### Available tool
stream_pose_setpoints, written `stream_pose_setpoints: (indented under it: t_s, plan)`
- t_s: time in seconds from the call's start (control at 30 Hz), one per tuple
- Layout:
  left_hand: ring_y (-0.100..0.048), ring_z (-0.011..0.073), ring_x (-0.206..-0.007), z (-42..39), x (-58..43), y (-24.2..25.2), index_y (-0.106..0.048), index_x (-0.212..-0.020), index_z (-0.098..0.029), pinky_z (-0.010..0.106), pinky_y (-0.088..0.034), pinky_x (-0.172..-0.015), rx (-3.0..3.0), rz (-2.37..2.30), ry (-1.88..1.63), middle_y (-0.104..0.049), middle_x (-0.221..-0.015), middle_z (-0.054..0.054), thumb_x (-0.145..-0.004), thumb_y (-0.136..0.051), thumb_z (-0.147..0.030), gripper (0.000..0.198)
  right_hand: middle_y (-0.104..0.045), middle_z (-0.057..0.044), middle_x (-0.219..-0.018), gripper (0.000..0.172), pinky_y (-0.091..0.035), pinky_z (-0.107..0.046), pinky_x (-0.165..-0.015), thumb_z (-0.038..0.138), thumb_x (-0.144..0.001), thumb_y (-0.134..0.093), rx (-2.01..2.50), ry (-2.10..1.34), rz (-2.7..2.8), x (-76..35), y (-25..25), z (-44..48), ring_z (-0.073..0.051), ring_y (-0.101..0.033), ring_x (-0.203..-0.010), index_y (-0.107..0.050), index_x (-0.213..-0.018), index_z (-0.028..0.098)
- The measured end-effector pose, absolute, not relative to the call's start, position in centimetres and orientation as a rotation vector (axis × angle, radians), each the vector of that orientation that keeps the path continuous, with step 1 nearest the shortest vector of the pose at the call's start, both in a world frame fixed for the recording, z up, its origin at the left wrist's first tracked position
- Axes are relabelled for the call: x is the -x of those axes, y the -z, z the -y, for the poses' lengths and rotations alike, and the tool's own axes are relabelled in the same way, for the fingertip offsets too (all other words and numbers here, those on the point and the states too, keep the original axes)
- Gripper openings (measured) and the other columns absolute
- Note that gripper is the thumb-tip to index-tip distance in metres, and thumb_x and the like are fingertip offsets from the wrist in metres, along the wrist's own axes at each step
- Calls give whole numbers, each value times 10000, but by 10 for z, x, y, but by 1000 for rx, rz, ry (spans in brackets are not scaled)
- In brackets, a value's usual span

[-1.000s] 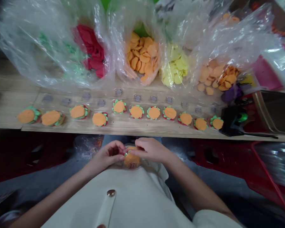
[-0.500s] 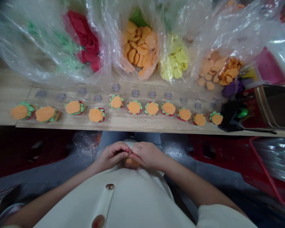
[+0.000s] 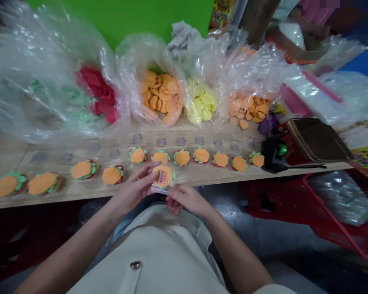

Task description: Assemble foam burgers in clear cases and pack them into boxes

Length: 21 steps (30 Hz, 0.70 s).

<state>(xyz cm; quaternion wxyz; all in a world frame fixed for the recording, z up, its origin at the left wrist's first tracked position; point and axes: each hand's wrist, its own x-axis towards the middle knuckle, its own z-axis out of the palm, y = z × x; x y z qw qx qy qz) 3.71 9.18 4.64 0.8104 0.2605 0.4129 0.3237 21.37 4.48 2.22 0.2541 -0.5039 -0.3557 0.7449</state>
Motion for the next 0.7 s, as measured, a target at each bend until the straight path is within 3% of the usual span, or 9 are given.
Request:
stream_pose_setpoints:
  t_s: [0.23, 0.43, 0.5, 0.6, 0.7]
  plan:
    - [-583, 176, -909, -96, -54, -50, -506, -1202, -254, 265, -507, -713, -653, -855, -713, -575, -1122, 58, -721, -665, -304, 509, -634, -34, -637, 464, -481, -247, -563, 603, -735, -527, 1262, -1862, 865, -202, -18, -39, -117, -584, -567, -586, -690, 145]
    - [-608, 119, -841, -97, -75, -49, -451, -1202, -371, 242, -515, -718, -472, -778, -797, -589, -1096, -14, -700, -695, -259, 570, -650, -27, -726, 354, -488, -287, -668, 509, -780, -506, 1247, -1746, 1075, -229, -21, -45, -137, -593, -662, -607, -762, 170]
    - [-614, 107, -828, -104, -75, -45, -521, -1098, -342, 222, -521, -711, -430, -864, -853, -607, -1051, -40, -663, -729, -264, 489, -652, -30, -768, 272, -481, -292, -691, 436, -717, -595, 1485, -1429, 1057, -275, -21, -45, -154, -589, -713, -618, -792, 175]
    - [-622, 114, -816, -123, -73, -38, -581, -966, -283, 203, -534, -676, -438, -959, -883, -625, -1042, -50, -583, -781, -310, 433, -635, -46, -801, 256, -473, -281, -656, 388, -703, -583, 1895, -563, 451, -380, -26, -39, -163, -569, -735, -607, -833, 168]
    - [-619, 170, -901, -137, -83, -33, -589, -995, -270, 228, -546, -669, -465, -989, -839, -624, -1107, -14, -562, -781, -363, 483, -611, -58, -791, 256, -470, -271, -595, 366, -799, -436, 1920, -379, 181, -478, -32, -35, -152, -553, -712, -579, -864, 163]
